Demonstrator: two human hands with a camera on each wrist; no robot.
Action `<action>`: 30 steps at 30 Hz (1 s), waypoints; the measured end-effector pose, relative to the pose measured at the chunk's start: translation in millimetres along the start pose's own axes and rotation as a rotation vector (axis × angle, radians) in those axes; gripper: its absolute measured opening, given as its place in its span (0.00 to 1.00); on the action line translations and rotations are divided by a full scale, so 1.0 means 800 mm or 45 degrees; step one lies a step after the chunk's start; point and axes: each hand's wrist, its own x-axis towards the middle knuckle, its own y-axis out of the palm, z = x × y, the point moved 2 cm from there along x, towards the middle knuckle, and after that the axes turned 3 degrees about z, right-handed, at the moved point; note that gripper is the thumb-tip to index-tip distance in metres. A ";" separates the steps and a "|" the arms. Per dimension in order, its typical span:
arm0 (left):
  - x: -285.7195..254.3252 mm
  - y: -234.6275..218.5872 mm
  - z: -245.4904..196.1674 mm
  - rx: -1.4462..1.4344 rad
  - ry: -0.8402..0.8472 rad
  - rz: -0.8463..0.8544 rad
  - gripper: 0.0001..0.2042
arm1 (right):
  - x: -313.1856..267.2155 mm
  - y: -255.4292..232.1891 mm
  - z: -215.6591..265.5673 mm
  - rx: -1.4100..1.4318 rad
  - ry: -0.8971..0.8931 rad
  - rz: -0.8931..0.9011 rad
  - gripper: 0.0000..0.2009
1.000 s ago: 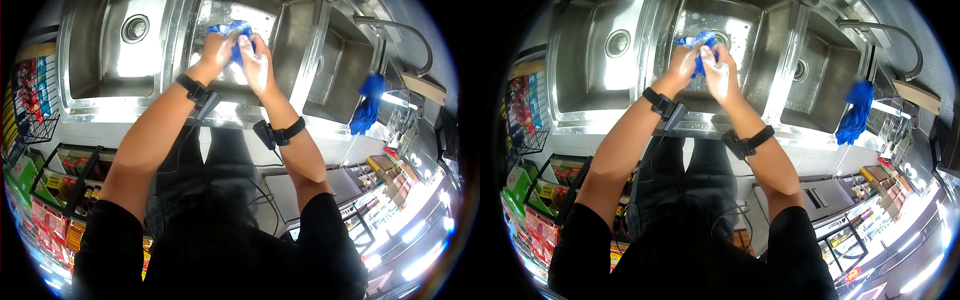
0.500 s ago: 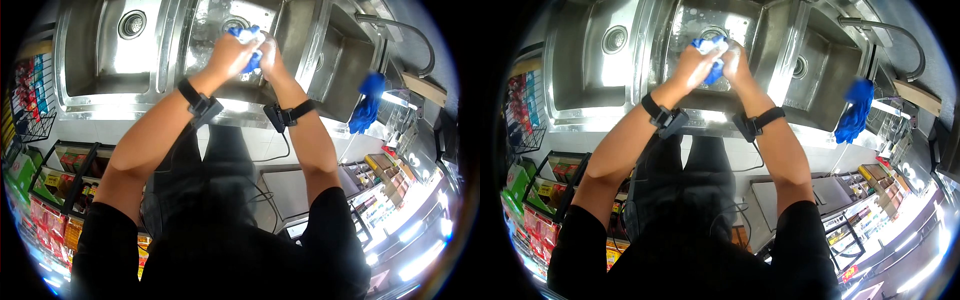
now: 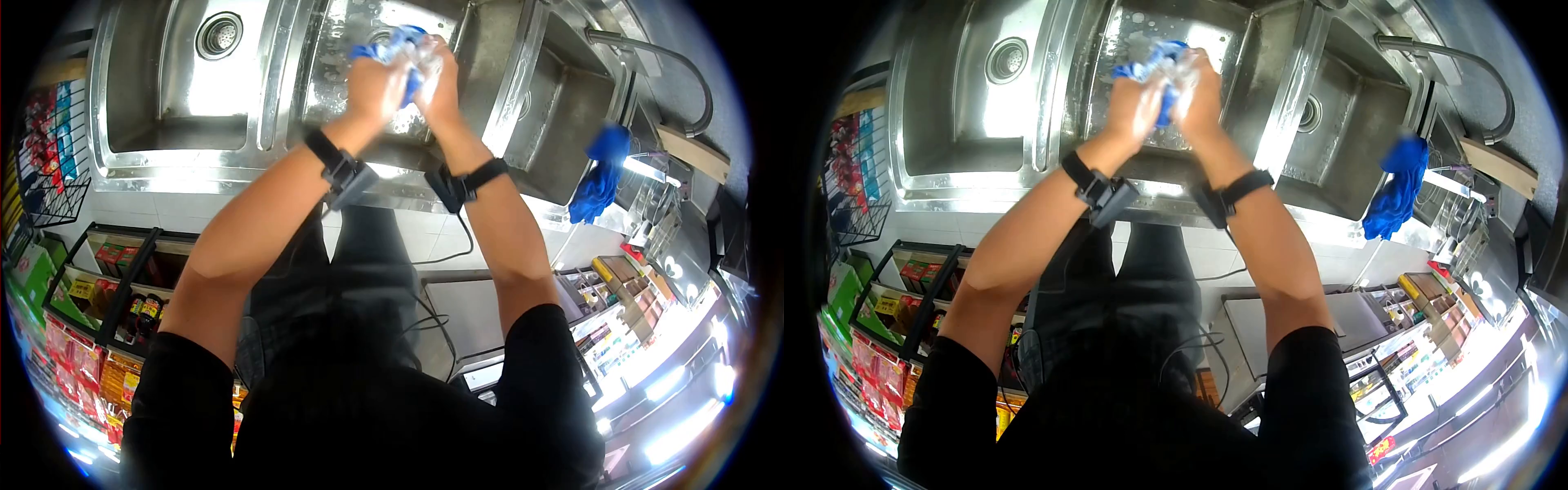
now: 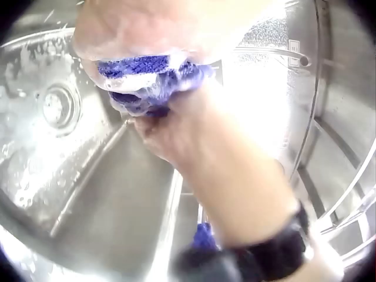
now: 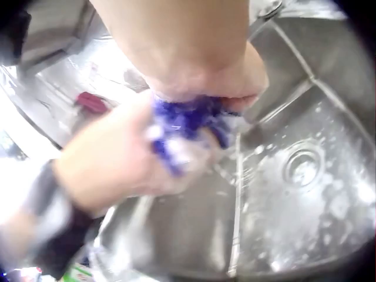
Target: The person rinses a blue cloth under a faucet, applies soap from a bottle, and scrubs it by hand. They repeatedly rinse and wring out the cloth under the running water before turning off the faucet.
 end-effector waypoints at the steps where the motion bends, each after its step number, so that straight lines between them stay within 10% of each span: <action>1: -0.011 0.003 -0.005 -0.096 0.013 -0.113 0.18 | -0.005 0.011 -0.029 0.129 0.184 -0.044 0.05; 3: -0.005 -0.011 0.005 -0.081 -0.070 -0.096 0.18 | -0.034 0.030 -0.026 0.061 -0.178 -0.122 0.06; 6: 0.021 -0.015 0.061 -0.215 -0.381 0.173 0.19 | -0.050 0.040 -0.001 1.145 0.521 -0.008 0.08; 9: 0.000 -0.008 0.040 -0.578 -0.108 0.265 0.17 | -0.010 0.001 -0.029 0.160 0.575 0.509 0.17; 12: -0.009 -0.027 0.019 -1.049 -0.553 0.553 0.13 | 0.000 -0.012 0.015 0.340 0.491 0.569 0.18; 15: -0.002 -0.035 0.027 -1.128 -0.587 0.686 0.10 | -0.017 -0.037 0.028 0.363 0.882 0.549 0.14; 17: 0.001 -0.043 0.014 -1.079 -0.568 0.601 0.11 | -0.021 -0.035 0.013 0.845 0.865 0.178 0.06; 22: -0.005 -0.043 -0.016 -1.181 -0.594 0.551 0.10 | -0.027 -0.008 -0.019 0.761 0.637 -0.375 0.07; 25: 0.018 -0.017 -0.005 -0.904 -0.209 0.287 0.12 | -0.032 0.019 0.037 0.363 0.568 -0.330 0.13; 26: 0.023 -0.015 -0.004 -0.766 -0.396 0.217 0.10 | -0.029 0.023 0.042 0.250 0.491 -0.292 0.17; 30: 0.015 0.000 -0.005 -0.082 0.302 0.217 0.10 | 0.005 -0.003 0.006 0.254 0.590 -0.441 0.21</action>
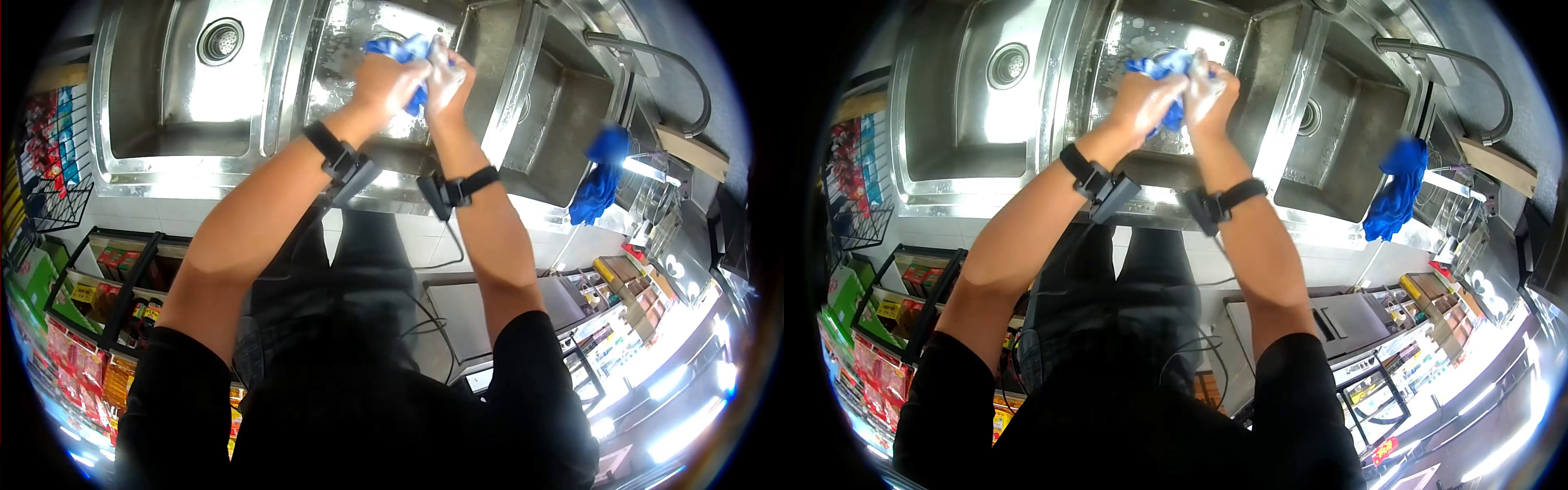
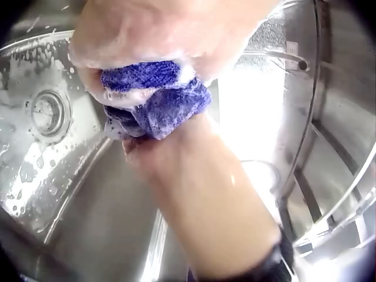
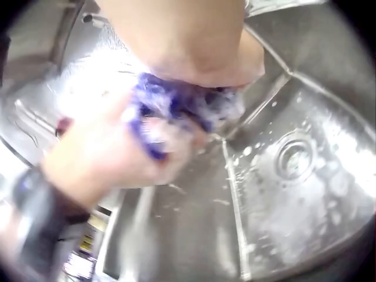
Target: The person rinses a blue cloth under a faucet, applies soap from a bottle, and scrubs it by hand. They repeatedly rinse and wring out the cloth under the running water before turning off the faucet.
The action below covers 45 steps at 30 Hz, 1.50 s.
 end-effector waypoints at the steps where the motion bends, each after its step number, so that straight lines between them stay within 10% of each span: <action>1: -0.004 0.002 -0.005 0.058 0.109 0.030 0.10 | 0.010 0.001 -0.015 0.300 0.089 0.054 0.17; 5: 0.021 -0.026 -0.017 -0.612 -0.629 -0.070 0.20 | -0.021 0.018 -0.002 0.052 -0.059 0.228 0.10; 8: 0.011 0.002 -0.004 -0.427 -0.117 -0.081 0.17 | 0.025 0.005 0.002 0.132 -0.105 0.063 0.16; 9: 0.010 0.004 -0.006 -0.406 -0.026 -0.106 0.17 | 0.023 0.006 0.008 0.390 0.262 0.114 0.19; 11: 0.017 -0.006 0.006 -0.591 -0.248 -0.186 0.17 | 0.014 0.004 0.004 -0.113 0.013 0.379 0.21; 12: 0.024 -0.013 0.017 -0.716 -0.463 -0.256 0.19 | -0.008 0.020 0.023 -0.182 -0.716 0.439 0.19; 13: 0.026 -0.020 0.001 -1.225 -0.645 -0.286 0.20 | -0.008 0.027 0.011 -0.207 -0.612 0.375 0.16; 15: 0.017 -0.021 0.000 -0.376 -0.290 -0.159 0.22 | 0.003 0.020 0.014 -0.267 -0.064 0.525 0.12; 16: 0.009 -0.020 -0.017 -0.092 -0.253 -0.068 0.23 | 0.014 0.019 -0.013 0.259 0.228 0.345 0.11; 17: 0.008 -0.006 -0.001 0.656 0.542 -0.261 0.23 | 0.026 0.010 -0.035 0.197 0.208 0.532 0.10; 20: 0.022 -0.021 0.043 -0.481 -0.494 -0.179 0.22 | -0.036 0.029 0.012 0.163 0.175 0.563 0.09; 21: 0.024 -0.025 0.043 -0.568 -0.379 -0.182 0.22 | -0.037 0.038 -0.030 0.246 0.104 0.463 0.09; 23: 0.017 -0.018 0.022 0.432 0.094 -0.156 0.24 | -0.001 0.018 -0.029 0.411 0.165 0.609 0.10; 24: 0.016 -0.019 0.013 0.305 0.050 -0.169 0.21 | 0.003 0.018 -0.027 0.428 0.518 0.460 0.11; 25: 0.014 -0.019 0.005 0.178 0.008 -0.187 0.19 | -0.022 0.024 -0.006 0.307 0.138 0.513 0.10; 27: 0.025 -0.035 0.031 -0.040 -0.398 -0.110 0.14 | -0.020 0.021 -0.015 0.236 0.290 0.588 0.09; 29: 0.016 -0.013 0.020 0.661 0.065 -0.085 0.10 | -0.006 0.022 -0.021 0.503 0.484 0.512 0.07; 33: 0.024 -0.026 0.051 -0.118 -0.304 -0.169 0.15 | -0.030 0.038 -0.058 0.341 0.453 0.432 0.06; 34: 0.013 -0.025 0.039 0.284 -0.220 -0.166 0.21 | -0.028 0.031 -0.061 0.204 0.297 0.423 0.07; 37: -0.004 0.017 0.027 -0.060 -0.371 -0.015 0.21 | 0.011 0.003 -0.047 0.365 0.483 0.436 0.16; 41: 0.003 0.007 0.022 -0.115 0.339 0.031 0.15 | 0.016 -0.015 -0.016 0.117 0.272 0.348 0.20; 43: 0.001 -0.002 0.022 -0.910 -0.170 0.330 0.20 | 0.010 -0.031 -0.024 0.228 0.187 0.709 0.29; 45: 0.000 -0.011 0.035 -0.944 -0.132 0.498 0.19 | -0.013 -0.044 0.006 0.184 0.545 0.985 0.34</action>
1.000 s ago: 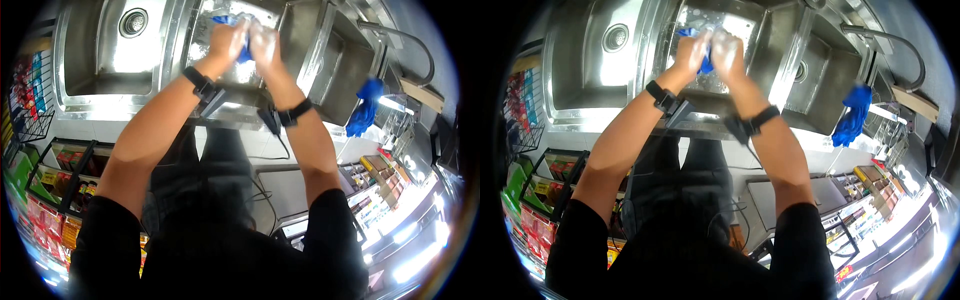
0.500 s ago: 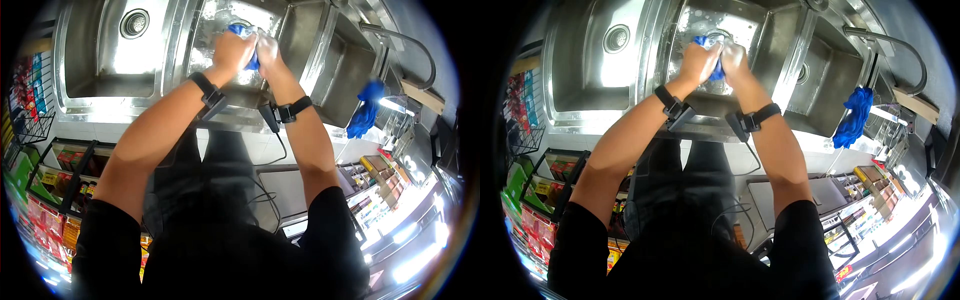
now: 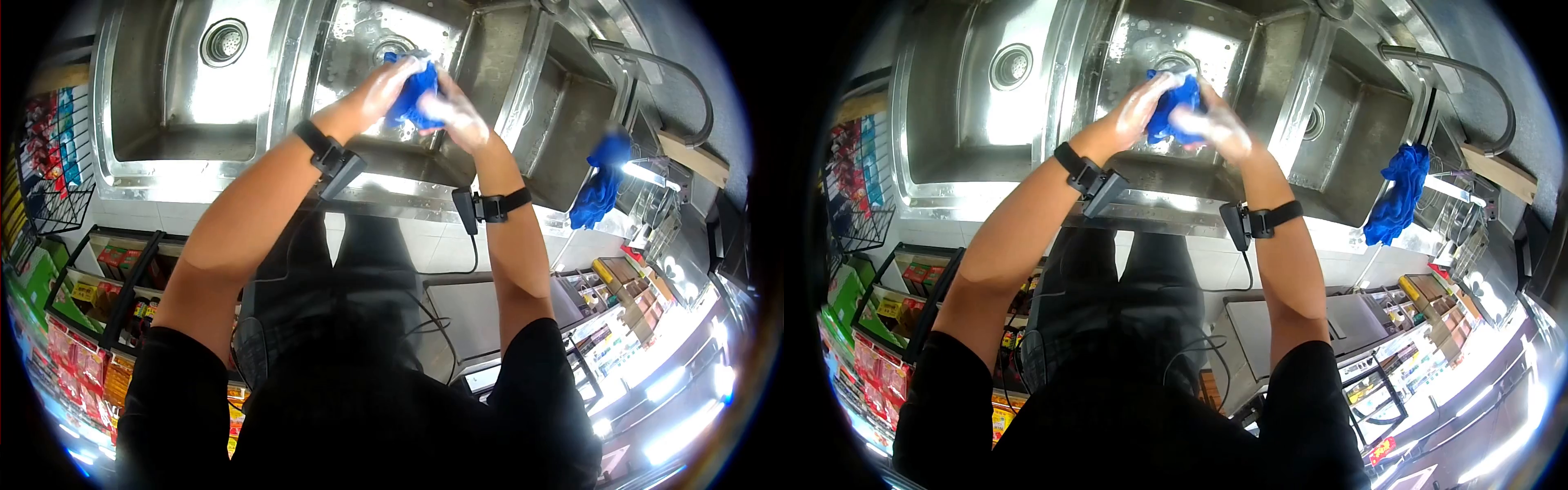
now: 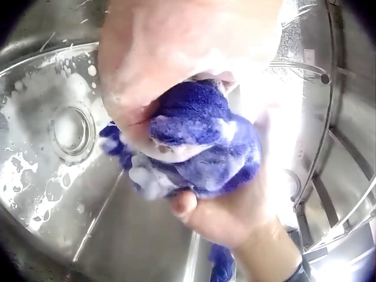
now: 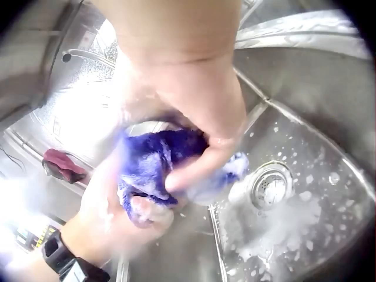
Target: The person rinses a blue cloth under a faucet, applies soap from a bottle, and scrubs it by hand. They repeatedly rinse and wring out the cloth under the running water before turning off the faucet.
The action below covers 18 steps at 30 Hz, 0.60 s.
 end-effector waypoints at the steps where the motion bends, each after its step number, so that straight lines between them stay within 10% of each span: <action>1: -0.008 0.002 -0.011 -0.050 -0.119 0.062 0.20 | 0.000 0.007 0.015 -0.172 0.076 0.143 0.39; 4: -0.028 0.017 -0.062 -0.208 -0.431 0.176 0.20 | 0.000 -0.011 0.005 -0.233 -0.188 0.176 0.41; 10: -0.023 -0.013 -0.046 0.674 -0.506 0.000 0.18 | -0.012 -0.059 0.005 -0.295 -0.349 -0.043 0.17; 18: -0.058 -0.033 -0.074 -0.060 -0.298 -0.336 0.14 | -0.034 -0.115 -0.001 0.356 -0.316 -0.197 0.18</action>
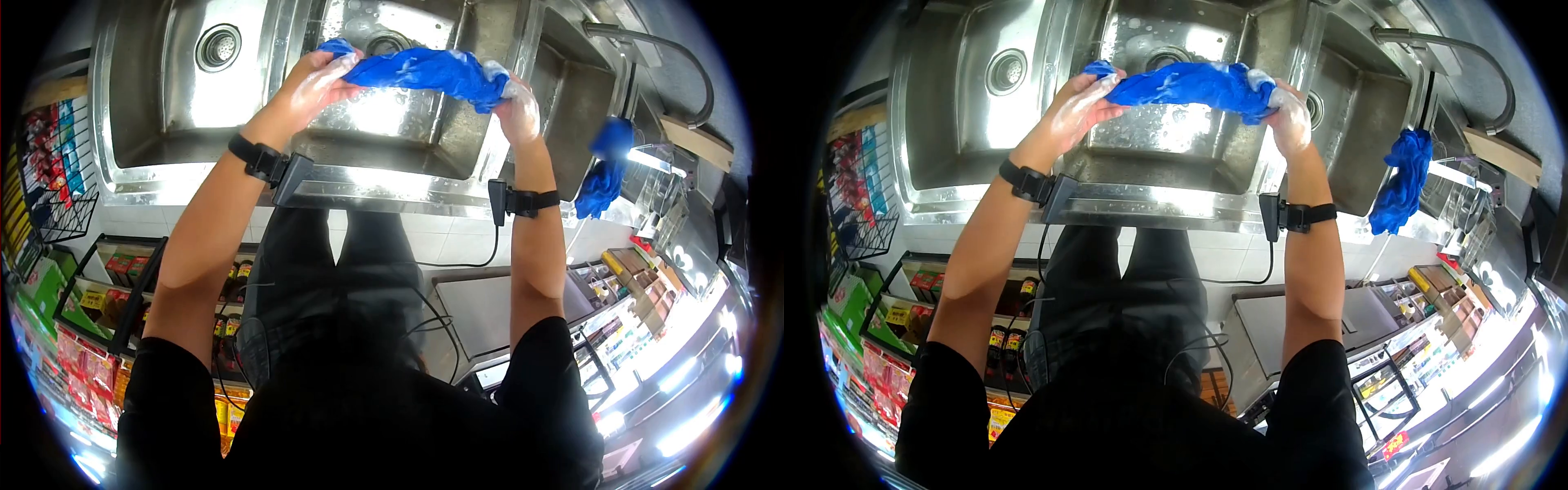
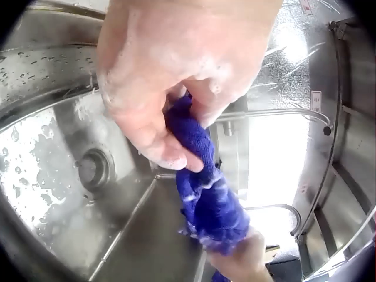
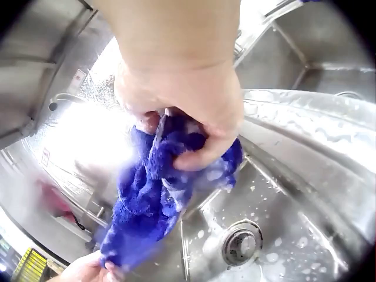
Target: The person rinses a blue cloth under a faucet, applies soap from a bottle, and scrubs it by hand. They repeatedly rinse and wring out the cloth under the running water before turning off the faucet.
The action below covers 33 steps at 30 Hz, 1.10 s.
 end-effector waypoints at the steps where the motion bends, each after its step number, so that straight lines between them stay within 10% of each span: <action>1: -0.002 0.003 -0.001 -0.095 0.006 0.024 0.16 | -0.001 -0.001 -0.006 0.114 0.012 0.047 0.17; 5: 0.000 0.009 -0.010 -0.306 -0.092 0.044 0.21 | -0.007 0.009 -0.015 0.266 0.106 0.014 0.09; 9: 0.001 0.022 -0.011 0.379 -0.260 0.258 0.30 | 0.000 0.033 -0.018 0.317 -0.031 0.089 0.08; 14: 0.015 0.055 0.015 -0.088 -0.186 0.097 0.24 | 0.003 0.077 -0.009 0.650 -0.033 0.034 0.16; 20: 0.051 0.082 0.029 0.210 0.237 -0.214 0.19 | -0.009 0.138 0.006 -1.345 -0.872 -0.307 0.13; 24: 0.054 0.087 0.017 0.755 0.637 -0.595 0.15 | -0.026 0.158 -0.001 -0.838 -0.856 -0.116 0.13; 33: 0.038 0.067 -0.008 0.071 0.311 -0.525 0.12 | 0.002 0.096 0.021 -0.513 -0.813 -0.387 0.10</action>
